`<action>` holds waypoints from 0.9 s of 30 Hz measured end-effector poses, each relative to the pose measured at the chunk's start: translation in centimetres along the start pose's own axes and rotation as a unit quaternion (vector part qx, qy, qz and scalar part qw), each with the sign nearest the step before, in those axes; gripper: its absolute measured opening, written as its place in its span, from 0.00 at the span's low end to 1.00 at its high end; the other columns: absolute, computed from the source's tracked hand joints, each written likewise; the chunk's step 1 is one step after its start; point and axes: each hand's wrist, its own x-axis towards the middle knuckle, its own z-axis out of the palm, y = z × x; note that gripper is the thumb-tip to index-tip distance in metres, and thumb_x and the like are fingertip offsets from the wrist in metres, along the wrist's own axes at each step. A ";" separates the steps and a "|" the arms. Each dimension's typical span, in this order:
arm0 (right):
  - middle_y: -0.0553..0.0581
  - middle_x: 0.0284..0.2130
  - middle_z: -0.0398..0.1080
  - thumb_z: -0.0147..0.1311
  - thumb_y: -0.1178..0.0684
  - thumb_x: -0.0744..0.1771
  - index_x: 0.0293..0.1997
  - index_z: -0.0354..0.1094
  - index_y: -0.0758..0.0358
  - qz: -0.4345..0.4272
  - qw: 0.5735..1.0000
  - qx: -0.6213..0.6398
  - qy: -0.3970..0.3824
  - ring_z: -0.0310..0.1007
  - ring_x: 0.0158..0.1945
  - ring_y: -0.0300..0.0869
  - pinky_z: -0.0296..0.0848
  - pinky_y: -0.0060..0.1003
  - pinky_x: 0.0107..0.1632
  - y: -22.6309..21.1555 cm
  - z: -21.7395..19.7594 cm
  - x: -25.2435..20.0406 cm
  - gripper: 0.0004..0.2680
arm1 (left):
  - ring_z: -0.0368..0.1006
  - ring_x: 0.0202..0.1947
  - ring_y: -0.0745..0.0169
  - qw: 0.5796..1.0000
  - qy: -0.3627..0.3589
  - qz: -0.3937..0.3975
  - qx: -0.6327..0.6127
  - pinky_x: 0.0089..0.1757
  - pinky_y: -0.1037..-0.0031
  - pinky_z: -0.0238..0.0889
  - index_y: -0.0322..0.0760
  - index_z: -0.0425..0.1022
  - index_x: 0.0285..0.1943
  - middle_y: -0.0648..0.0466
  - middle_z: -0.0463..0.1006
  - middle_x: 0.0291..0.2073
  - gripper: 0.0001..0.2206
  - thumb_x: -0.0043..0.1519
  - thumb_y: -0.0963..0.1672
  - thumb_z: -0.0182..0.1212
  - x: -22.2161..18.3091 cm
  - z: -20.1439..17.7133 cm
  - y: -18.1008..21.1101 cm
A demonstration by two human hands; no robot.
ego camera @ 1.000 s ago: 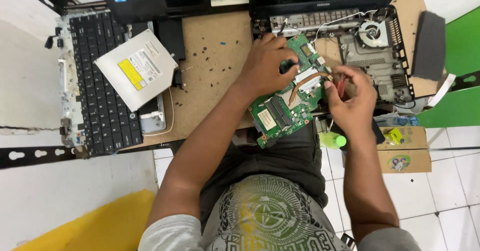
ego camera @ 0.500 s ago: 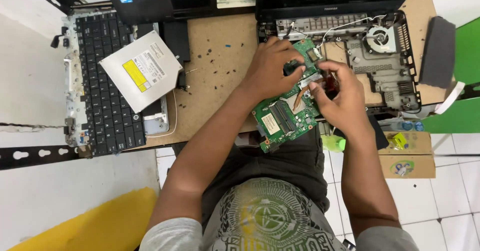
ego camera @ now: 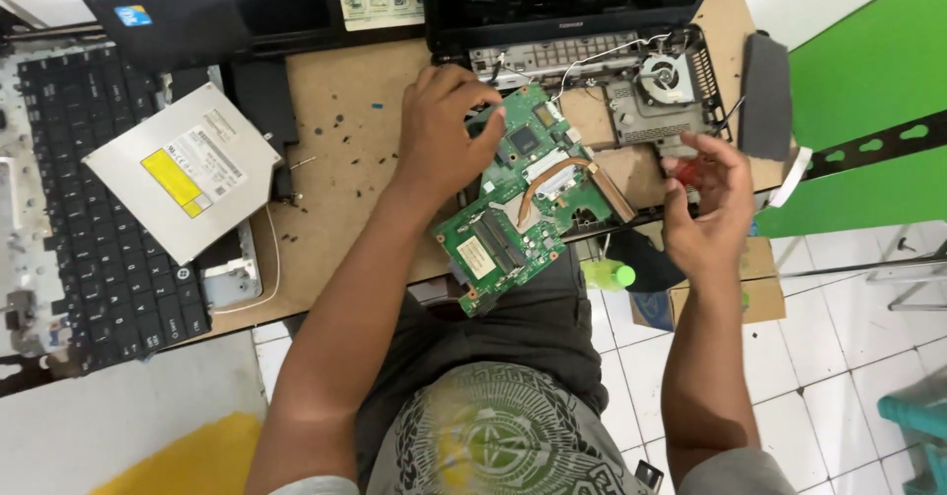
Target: Repairing a laptop by inspecting and manipulating the motherboard and internal components using a screwdriver.
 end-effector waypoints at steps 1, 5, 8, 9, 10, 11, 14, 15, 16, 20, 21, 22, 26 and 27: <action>0.71 0.52 0.59 0.42 0.72 0.66 0.56 0.50 0.74 -0.001 1.000 -0.001 0.001 0.66 0.48 0.50 0.70 0.39 0.51 0.5 -0.1 0.0 0.13 | 0.64 0.40 0.52 1.000 0.001 0.001 -0.001 0.39 0.60 0.57 0.41 0.76 0.36 0.54 0.70 0.34 0.03 0.56 0.43 0.61 0.2 0.0 0.2; 0.71 0.55 0.58 0.45 0.73 0.64 0.60 0.48 0.71 0.036 0.999 -0.013 0.006 0.68 0.45 0.49 0.71 0.40 0.51 1.3 0.5 -0.4 0.19 | 0.63 0.38 0.54 1.000 0.023 -0.013 -0.010 0.39 0.61 0.55 0.42 0.75 0.33 0.56 0.69 0.32 0.01 0.55 0.41 0.60 0.2 -0.4 0.3; 0.69 0.56 0.58 0.48 0.71 0.64 0.62 0.49 0.70 0.063 0.997 -0.052 0.001 0.67 0.44 0.49 0.72 0.40 0.48 0.7 1.0 -0.1 0.20 | 0.64 0.38 0.54 0.999 0.048 -0.024 0.003 0.38 0.61 0.55 0.43 0.75 0.32 0.56 0.70 0.31 0.01 0.55 0.41 0.60 0.5 -0.4 0.2; 0.68 0.56 0.59 0.49 0.69 0.63 0.62 0.50 0.69 0.094 0.993 -0.066 -0.004 0.67 0.44 0.49 0.71 0.40 0.47 0.3 1.2 0.0 0.20 | 0.64 0.38 0.54 0.997 0.062 -0.034 0.020 0.37 0.63 0.54 0.44 0.75 0.32 0.56 0.70 0.32 0.02 0.54 0.40 0.59 0.5 -0.4 0.2; 0.68 0.56 0.59 0.49 0.69 0.63 0.62 0.50 0.69 0.094 0.993 -0.066 -0.002 0.67 0.44 0.49 0.71 0.40 0.47 0.7 1.3 -0.2 0.20 | 0.64 0.38 0.54 0.997 0.062 -0.032 0.019 0.37 0.63 0.54 0.44 0.75 0.32 0.56 0.70 0.32 0.02 0.54 0.40 0.59 0.6 -0.6 0.2; 0.69 0.54 0.60 0.49 0.69 0.63 0.61 0.51 0.70 0.062 0.994 -0.090 0.003 0.68 0.43 0.48 0.73 0.39 0.46 1.1 1.5 -0.3 0.19 | 0.64 0.38 0.55 0.995 0.082 -0.045 0.023 0.39 0.64 0.55 0.42 0.74 0.36 0.55 0.71 0.33 0.03 0.55 0.41 0.59 0.7 -0.8 0.3; 0.70 0.52 0.62 0.50 0.69 0.64 0.60 0.54 0.70 0.018 0.992 -0.120 0.021 0.70 0.39 0.47 0.74 0.38 0.44 1.4 1.9 -0.5 0.18 | 0.65 0.40 0.54 0.990 0.122 -0.064 0.022 0.41 0.64 0.58 0.38 0.73 0.40 0.52 0.71 0.35 0.05 0.56 0.40 0.59 1.1 -1.6 0.6; 0.69 0.51 0.63 0.51 0.68 0.64 0.59 0.55 0.70 0.007 0.991 -0.127 0.033 0.70 0.38 0.47 0.74 0.38 0.43 1.4 1.9 -0.6 0.17 | 0.67 0.41 0.52 0.987 0.142 -0.071 0.016 0.41 0.63 0.60 0.36 0.73 0.41 0.51 0.72 0.37 0.06 0.56 0.40 0.58 1.2 -1.9 0.8; 0.69 0.51 0.63 0.51 0.68 0.64 0.59 0.55 0.70 0.007 0.991 -0.128 0.033 0.70 0.38 0.47 0.74 0.38 0.43 1.6 1.9 -0.6 0.17 | 0.67 0.41 0.52 0.987 0.141 -0.072 0.016 0.41 0.63 0.60 0.36 0.73 0.41 0.51 0.72 0.37 0.06 0.56 0.40 0.58 1.2 -1.9 0.8; 0.68 0.52 0.62 0.52 0.65 0.66 0.61 0.55 0.68 0.014 0.989 -0.141 0.041 0.67 0.35 0.43 0.71 0.33 0.36 1.4 1.8 -0.5 0.17 | 0.68 0.41 0.54 0.986 0.122 -0.103 0.042 0.43 0.63 0.60 0.36 0.72 0.44 0.50 0.73 0.38 0.08 0.57 0.40 0.58 1.2 -1.7 0.6; 0.67 0.52 0.63 0.51 0.64 0.67 0.61 0.55 0.68 0.023 0.991 -0.124 0.045 0.68 0.37 0.43 0.70 0.33 0.36 1.0 1.8 -0.4 0.16 | 0.70 0.45 0.49 0.989 0.089 -0.112 0.047 0.48 0.58 0.61 0.35 0.73 0.45 0.47 0.76 0.41 0.07 0.59 0.41 0.58 1.2 -1.6 0.4; 0.67 0.52 0.63 0.51 0.64 0.67 0.61 0.55 0.68 0.021 0.991 -0.125 0.046 0.68 0.37 0.43 0.70 0.33 0.36 1.5 1.7 -0.2 0.16 | 0.70 0.45 0.49 0.989 0.090 -0.110 0.047 0.48 0.58 0.61 0.35 0.73 0.45 0.47 0.76 0.41 0.07 0.59 0.41 0.58 1.0 -1.3 0.2; 0.70 0.49 0.62 0.50 0.72 0.64 0.61 0.54 0.75 0.022 0.998 -0.006 0.063 0.71 0.41 0.56 0.70 0.45 0.42 2.0 1.4 0.4 0.18 | 0.69 0.34 0.48 1.000 -0.014 -0.023 0.013 0.38 0.58 0.61 0.41 0.75 0.36 0.54 0.69 0.28 0.02 0.56 0.41 0.60 0.3 -0.3 0.0; 0.71 0.48 0.62 0.49 0.72 0.64 0.61 0.54 0.76 0.014 0.998 0.010 0.055 0.70 0.41 0.56 0.69 0.47 0.43 1.8 1.4 0.6 0.18 | 0.69 0.34 0.52 0.998 -0.040 -0.029 0.026 0.38 0.61 0.61 0.42 0.76 0.35 0.55 0.69 0.27 0.01 0.57 0.42 0.60 0.2 -0.1 0.1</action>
